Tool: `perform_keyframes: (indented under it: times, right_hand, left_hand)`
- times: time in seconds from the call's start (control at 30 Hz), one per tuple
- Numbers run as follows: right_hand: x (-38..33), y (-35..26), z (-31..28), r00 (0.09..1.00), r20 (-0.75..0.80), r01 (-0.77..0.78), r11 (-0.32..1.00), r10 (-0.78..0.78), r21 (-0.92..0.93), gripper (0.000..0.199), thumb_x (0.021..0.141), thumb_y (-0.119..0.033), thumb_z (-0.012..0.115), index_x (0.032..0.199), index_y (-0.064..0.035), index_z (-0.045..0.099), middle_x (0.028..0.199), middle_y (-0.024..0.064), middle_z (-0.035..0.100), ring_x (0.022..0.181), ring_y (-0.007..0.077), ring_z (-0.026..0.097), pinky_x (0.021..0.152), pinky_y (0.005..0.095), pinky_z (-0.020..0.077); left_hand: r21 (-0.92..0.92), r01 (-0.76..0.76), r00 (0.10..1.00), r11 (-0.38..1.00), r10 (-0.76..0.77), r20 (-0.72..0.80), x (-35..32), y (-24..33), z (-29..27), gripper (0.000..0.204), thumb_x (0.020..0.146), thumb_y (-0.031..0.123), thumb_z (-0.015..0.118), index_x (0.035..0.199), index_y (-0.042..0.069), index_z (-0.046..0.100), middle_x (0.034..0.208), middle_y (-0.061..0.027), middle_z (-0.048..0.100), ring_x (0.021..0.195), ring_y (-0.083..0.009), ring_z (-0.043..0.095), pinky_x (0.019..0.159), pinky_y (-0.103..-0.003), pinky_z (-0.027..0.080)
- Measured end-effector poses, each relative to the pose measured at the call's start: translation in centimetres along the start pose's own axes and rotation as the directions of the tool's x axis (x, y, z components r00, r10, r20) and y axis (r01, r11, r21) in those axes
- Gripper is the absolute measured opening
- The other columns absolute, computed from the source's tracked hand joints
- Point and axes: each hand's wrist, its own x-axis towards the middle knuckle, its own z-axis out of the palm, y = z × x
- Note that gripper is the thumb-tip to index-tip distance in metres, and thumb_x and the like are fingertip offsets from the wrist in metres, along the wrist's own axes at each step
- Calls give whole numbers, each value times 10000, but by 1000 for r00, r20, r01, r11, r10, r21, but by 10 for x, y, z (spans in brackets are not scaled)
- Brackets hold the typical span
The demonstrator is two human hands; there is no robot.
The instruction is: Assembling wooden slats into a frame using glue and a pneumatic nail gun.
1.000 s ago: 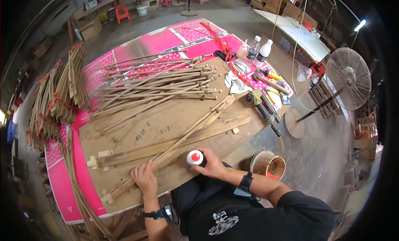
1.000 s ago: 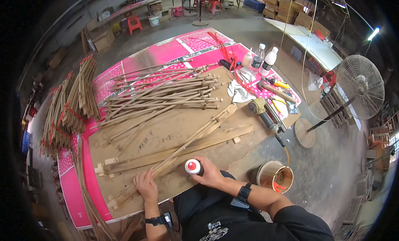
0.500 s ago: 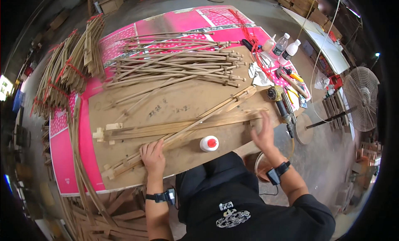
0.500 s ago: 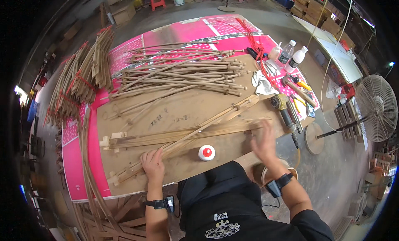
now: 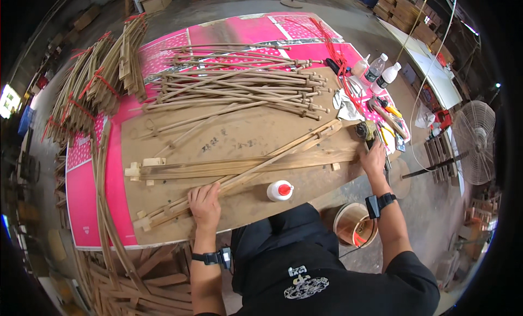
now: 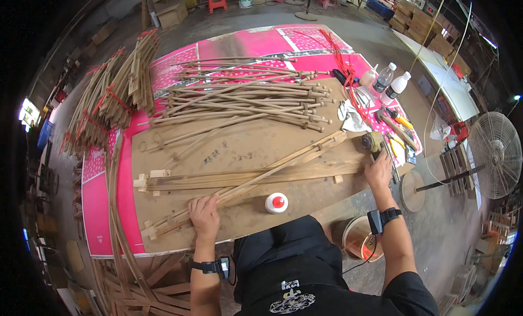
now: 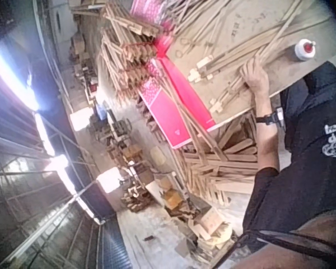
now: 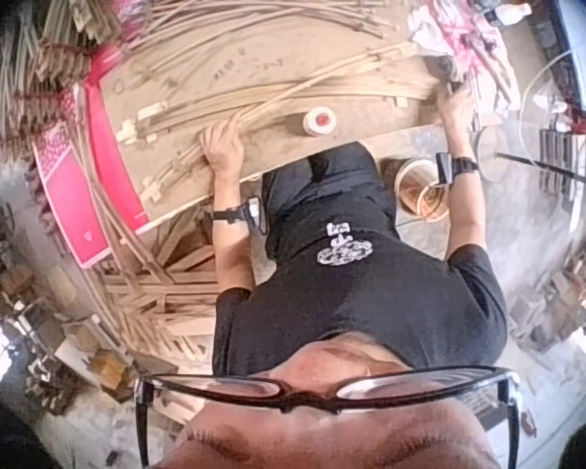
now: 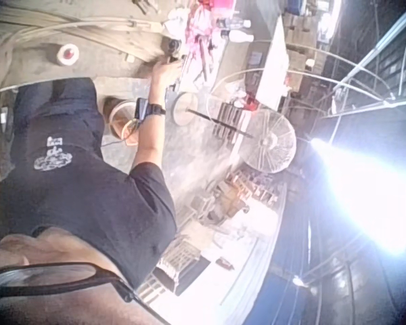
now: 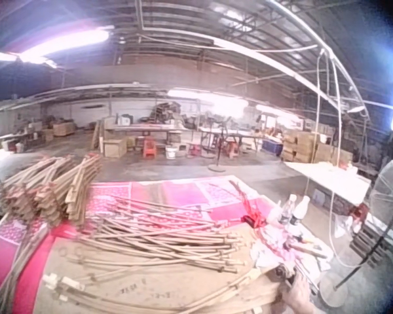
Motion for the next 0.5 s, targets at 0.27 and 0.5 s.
perform_keyframes:
  times: [0.27, 0.5]
  right_hand:
    - [29, 12, 0, 976, 177, -149, 984, 129, 101, 752, 852, -220, 741, 1486, 40, 431, 1368, 316, 601, 1266, 459, 595, 1082, 514, 472]
    - [64, 15, -31, 956, 279, -110, 993, 92, 49, 490, 802, -262, 732, 1184, 40, 683, 1075, 322, 721, 1067, 463, 701, 931, 499, 544]
  left_hand:
    - [-29, 29, 1000, 999, -30, -11, 0, 3, 0, 207, 840, 95, 756, 1045, 122, 761, 995, -33, 707, 963, -283, 638, 882, -447, 474]
    - [-63, 38, 999, 997, -40, -29, 3, 4, -3, 211, 837, 70, 756, 1044, 112, 757, 988, -31, 707, 945, -273, 637, 866, -432, 476]
